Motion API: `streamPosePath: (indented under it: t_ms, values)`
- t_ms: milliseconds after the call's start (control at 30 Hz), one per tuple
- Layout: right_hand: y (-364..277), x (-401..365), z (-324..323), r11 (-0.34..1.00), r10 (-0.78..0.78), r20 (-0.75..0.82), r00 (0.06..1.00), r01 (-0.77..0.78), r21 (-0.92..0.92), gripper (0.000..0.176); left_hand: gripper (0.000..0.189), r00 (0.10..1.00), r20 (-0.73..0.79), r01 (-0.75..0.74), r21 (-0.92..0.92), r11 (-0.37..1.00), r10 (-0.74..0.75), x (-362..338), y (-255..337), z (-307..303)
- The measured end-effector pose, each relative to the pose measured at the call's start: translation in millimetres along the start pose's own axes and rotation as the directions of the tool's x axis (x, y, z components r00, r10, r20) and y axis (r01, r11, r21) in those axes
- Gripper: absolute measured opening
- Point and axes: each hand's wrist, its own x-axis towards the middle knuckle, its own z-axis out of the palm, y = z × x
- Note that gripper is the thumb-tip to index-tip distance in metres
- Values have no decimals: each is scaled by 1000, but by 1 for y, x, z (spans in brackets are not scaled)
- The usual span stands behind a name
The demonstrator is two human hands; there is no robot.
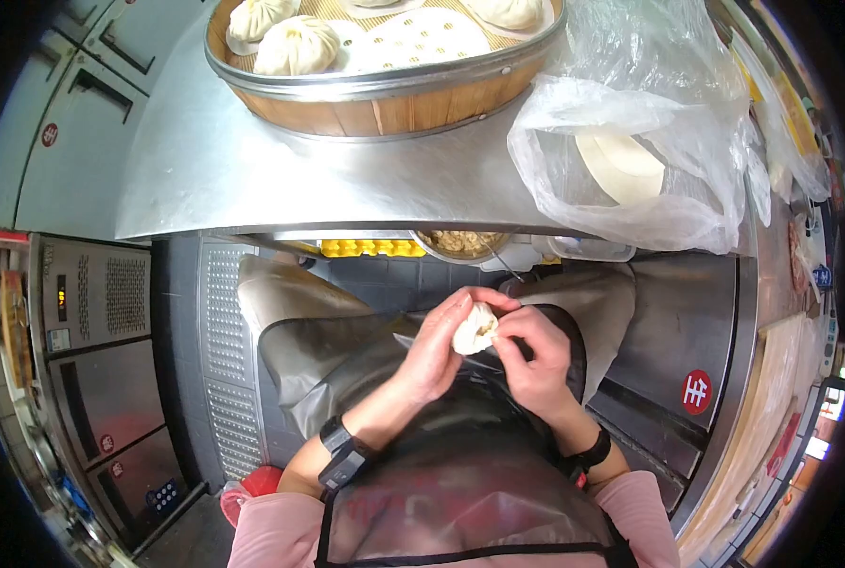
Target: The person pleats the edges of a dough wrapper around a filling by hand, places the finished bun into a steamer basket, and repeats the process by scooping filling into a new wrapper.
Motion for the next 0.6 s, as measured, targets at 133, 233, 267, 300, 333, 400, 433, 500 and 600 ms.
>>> streamPosePath:
  t_ms: [133,233,267,300,333,400,433,500,600]
  values:
    - [-2,2,1,940,-150,81,985,168,-298,15,36,997,-73,-13,-28,1000,11,-3,-8,-2]
    - [0,1,6,949,-31,-52,998,13,-316,15,30,995,-100,-20,-60,998,14,-2,-10,-1]
    - [1,2,6,950,-49,-33,998,37,-310,15,29,993,-114,-35,-45,998,30,-2,-10,-1]
    - [2,2,6,951,-68,-14,998,61,-303,15,27,991,-128,-50,-30,998,46,-1,-10,0]
    - [3,2,5,951,-69,-14,998,61,-304,15,27,991,-127,-51,-30,998,46,-1,-10,3]
    - [5,-1,4,876,-225,74,971,235,-421,18,24,985,-175,-28,-83,996,13,-1,-8,7]
    - [4,0,4,876,-225,77,971,236,-420,18,24,984,-178,-29,-85,996,13,-1,-8,6]
    - [1,1,2,826,-337,122,934,355,-438,18,20,980,-198,-13,-78,997,-3,-1,-10,4]
    - [2,5,-1,831,-319,152,935,353,-429,15,18,979,-204,-23,-135,991,-5,-1,-10,4]
